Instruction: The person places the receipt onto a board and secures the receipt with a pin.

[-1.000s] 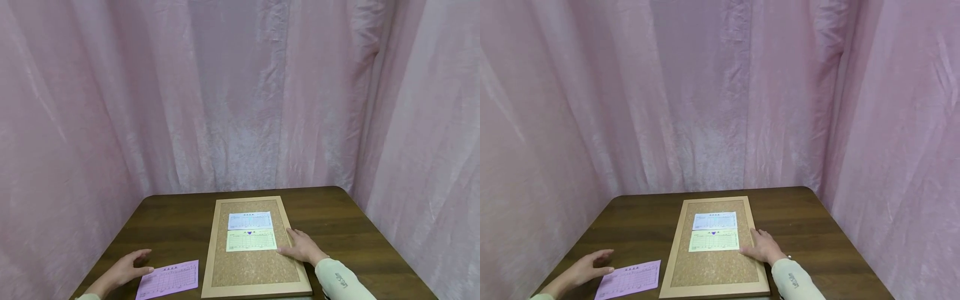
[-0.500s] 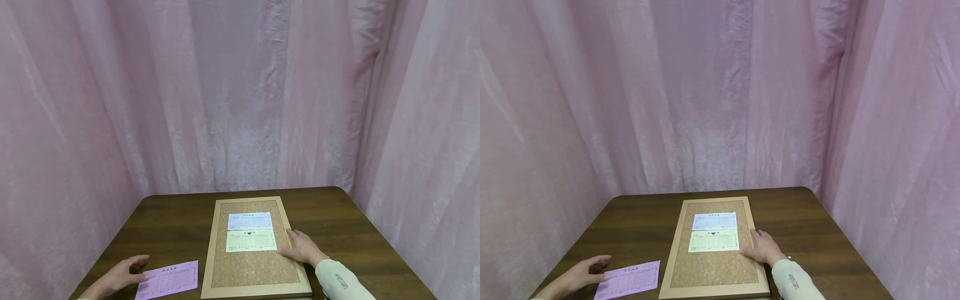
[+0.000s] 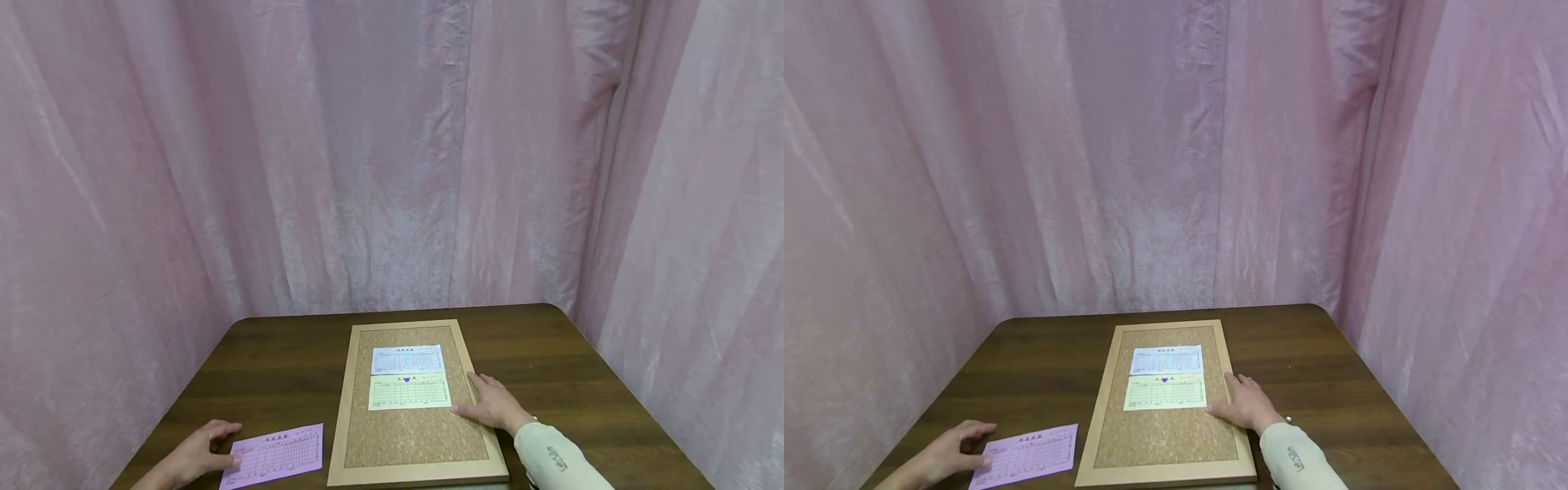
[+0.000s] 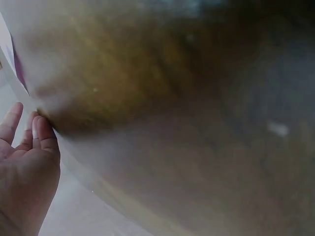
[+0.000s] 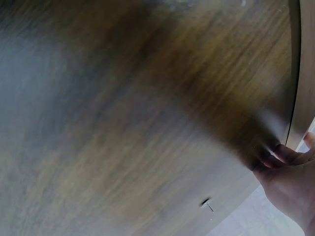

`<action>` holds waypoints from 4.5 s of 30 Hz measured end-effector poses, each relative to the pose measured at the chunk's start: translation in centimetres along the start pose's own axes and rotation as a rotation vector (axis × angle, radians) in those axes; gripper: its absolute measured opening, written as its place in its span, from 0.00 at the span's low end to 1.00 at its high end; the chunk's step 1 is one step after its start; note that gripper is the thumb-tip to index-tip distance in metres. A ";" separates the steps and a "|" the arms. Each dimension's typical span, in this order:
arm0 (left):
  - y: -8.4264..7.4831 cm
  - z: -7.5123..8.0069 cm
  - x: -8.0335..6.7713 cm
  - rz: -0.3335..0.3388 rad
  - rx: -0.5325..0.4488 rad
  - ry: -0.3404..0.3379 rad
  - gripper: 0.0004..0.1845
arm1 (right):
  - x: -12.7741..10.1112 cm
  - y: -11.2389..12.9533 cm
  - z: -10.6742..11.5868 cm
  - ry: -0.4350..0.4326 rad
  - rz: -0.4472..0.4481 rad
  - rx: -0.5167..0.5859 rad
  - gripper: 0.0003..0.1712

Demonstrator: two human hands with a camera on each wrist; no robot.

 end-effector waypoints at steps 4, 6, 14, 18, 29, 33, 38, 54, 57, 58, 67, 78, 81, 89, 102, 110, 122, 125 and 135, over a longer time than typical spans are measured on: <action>0.4 -0.1 0.1 0.008 0.010 0.001 0.39 | 0.0 0.0 0.0 0.001 -0.002 -0.005 0.56; 0.5 -0.2 0.2 0.026 0.008 0.004 0.39 | 0.0 0.1 0.0 0.000 0.001 -0.011 0.56; 0.6 -0.2 0.2 0.087 0.012 -0.004 0.38 | 0.0 0.1 0.0 -0.001 0.011 -0.011 0.55; 0.6 -0.3 0.3 0.125 0.002 -0.022 0.39 | -0.1 0.1 0.1 -0.010 0.011 -0.008 0.55; 0.8 -0.3 0.4 0.076 -0.038 -0.010 0.36 | 0.0 0.1 0.1 -0.006 0.014 -0.013 0.55; 0.9 -0.6 0.4 0.108 -0.020 -0.029 0.35 | -0.1 0.1 0.1 0.004 0.000 -0.004 0.55; 1.0 -0.6 0.3 0.103 0.013 -0.040 0.32 | -0.1 0.0 0.0 0.007 -0.004 0.003 0.56; 1.2 -0.5 0.3 0.120 0.095 -0.095 0.37 | -0.1 0.0 0.0 -0.005 0.003 0.002 0.55; 1.2 -0.5 0.4 0.133 0.094 -0.094 0.37 | -0.1 0.0 0.0 -0.001 0.003 -0.001 0.55; 1.2 -0.5 0.4 0.135 0.094 -0.094 0.37 | -0.1 0.0 0.0 0.000 0.002 -0.002 0.55; 1.2 -0.5 0.2 0.129 0.083 -0.095 0.35 | 0.0 -0.1 -0.1 -0.002 0.003 0.000 0.56; 0.9 -0.1 0.0 0.134 0.151 -0.103 0.41 | 0.0 -0.1 -0.1 0.006 -0.008 0.000 0.56; 1.0 -0.1 0.0 0.132 0.167 -0.108 0.40 | 0.0 -0.1 -0.1 0.005 -0.007 0.000 0.56; 1.1 -0.2 0.1 0.123 0.166 -0.109 0.37 | 0.0 -0.1 -0.1 -0.004 0.014 -0.006 0.55; 0.9 -0.2 -0.1 0.078 0.170 -0.121 0.31 | 0.0 0.0 0.0 -0.001 0.017 -0.008 0.55; 1.3 -0.3 -0.1 0.037 0.206 -0.129 0.32 | 0.0 0.0 0.0 -0.007 0.016 0.001 0.55; 1.0 -0.5 0.1 0.033 0.183 -0.155 0.27 | 0.0 -0.1 0.0 -0.007 0.011 -0.004 0.56; 1.0 -0.6 0.2 0.026 0.176 -0.162 0.25 | 0.0 -0.1 -0.1 -0.007 0.012 -0.004 0.56; 1.0 -0.8 0.6 -0.017 0.024 -0.162 0.21 | 0.0 -0.1 -0.1 -0.005 0.007 -0.006 0.56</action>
Point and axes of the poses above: each hand's wrist, its own x-axis towards the middle knuckle, its own z-axis out of the back of the hand, y = z × x, the point moved 1 cm from there along x, towards the middle knuckle, and after that the axes turned 13 degrees about -y, right-handed, at the moved point
